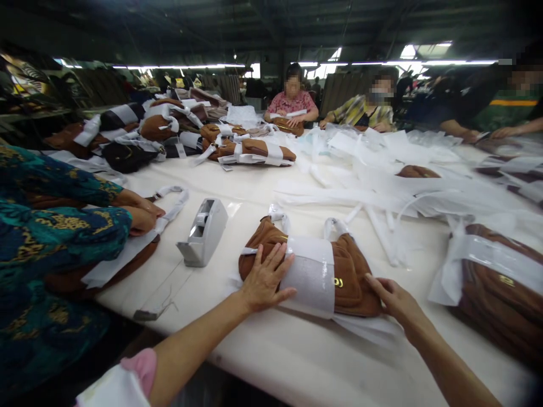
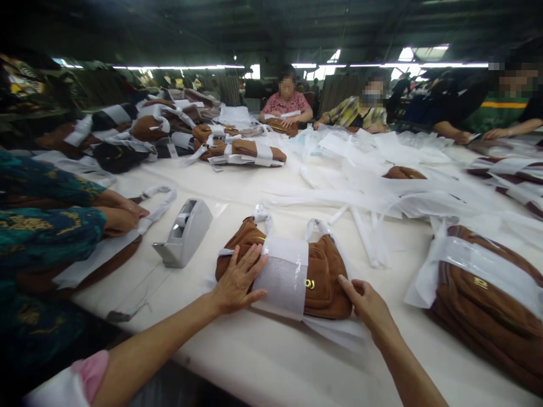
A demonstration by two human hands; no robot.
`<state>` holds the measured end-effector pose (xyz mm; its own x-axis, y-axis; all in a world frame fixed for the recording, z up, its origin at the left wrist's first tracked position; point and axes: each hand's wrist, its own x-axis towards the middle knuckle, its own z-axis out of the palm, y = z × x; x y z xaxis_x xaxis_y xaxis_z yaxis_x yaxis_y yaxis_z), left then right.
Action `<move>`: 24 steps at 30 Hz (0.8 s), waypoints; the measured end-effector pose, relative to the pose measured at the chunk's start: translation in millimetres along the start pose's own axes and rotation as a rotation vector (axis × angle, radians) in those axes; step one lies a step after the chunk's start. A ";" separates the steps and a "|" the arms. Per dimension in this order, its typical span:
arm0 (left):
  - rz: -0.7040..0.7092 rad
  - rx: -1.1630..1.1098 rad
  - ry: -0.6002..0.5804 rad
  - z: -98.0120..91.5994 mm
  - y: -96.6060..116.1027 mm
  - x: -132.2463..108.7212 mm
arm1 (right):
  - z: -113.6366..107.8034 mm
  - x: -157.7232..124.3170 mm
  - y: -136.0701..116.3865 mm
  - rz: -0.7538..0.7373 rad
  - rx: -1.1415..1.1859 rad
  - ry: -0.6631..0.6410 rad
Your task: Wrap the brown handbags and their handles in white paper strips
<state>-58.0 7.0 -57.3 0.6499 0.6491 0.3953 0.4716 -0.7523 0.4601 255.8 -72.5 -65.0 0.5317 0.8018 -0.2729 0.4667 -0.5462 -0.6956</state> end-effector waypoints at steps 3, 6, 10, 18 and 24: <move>-0.132 -0.145 0.243 -13.4 14.0 -16.6 | -0.7 6.5 -1.3 0.009 0.000 -0.001; -0.609 -0.570 0.340 -13.8 36.7 -51.1 | -3.3 7.0 -7.9 0.012 -0.038 -0.045; -1.269 -1.378 0.232 13.5 65.8 -83.5 | -0.9 -5.7 -15.1 0.145 0.197 -0.179; -1.228 -1.837 0.699 44.3 85.0 -33.5 | 31.0 -93.3 -44.1 0.081 0.536 -0.216; -1.120 -1.728 0.878 40.3 65.6 -40.5 | 75.2 -151.5 -37.7 -0.062 0.487 -0.113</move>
<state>-29.3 -73.2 -75.1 -0.0027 0.8529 -0.5221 -0.7883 0.3195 0.5259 104.6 -155.2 -47.4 0.4206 0.8653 -0.2728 0.0964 -0.3416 -0.9349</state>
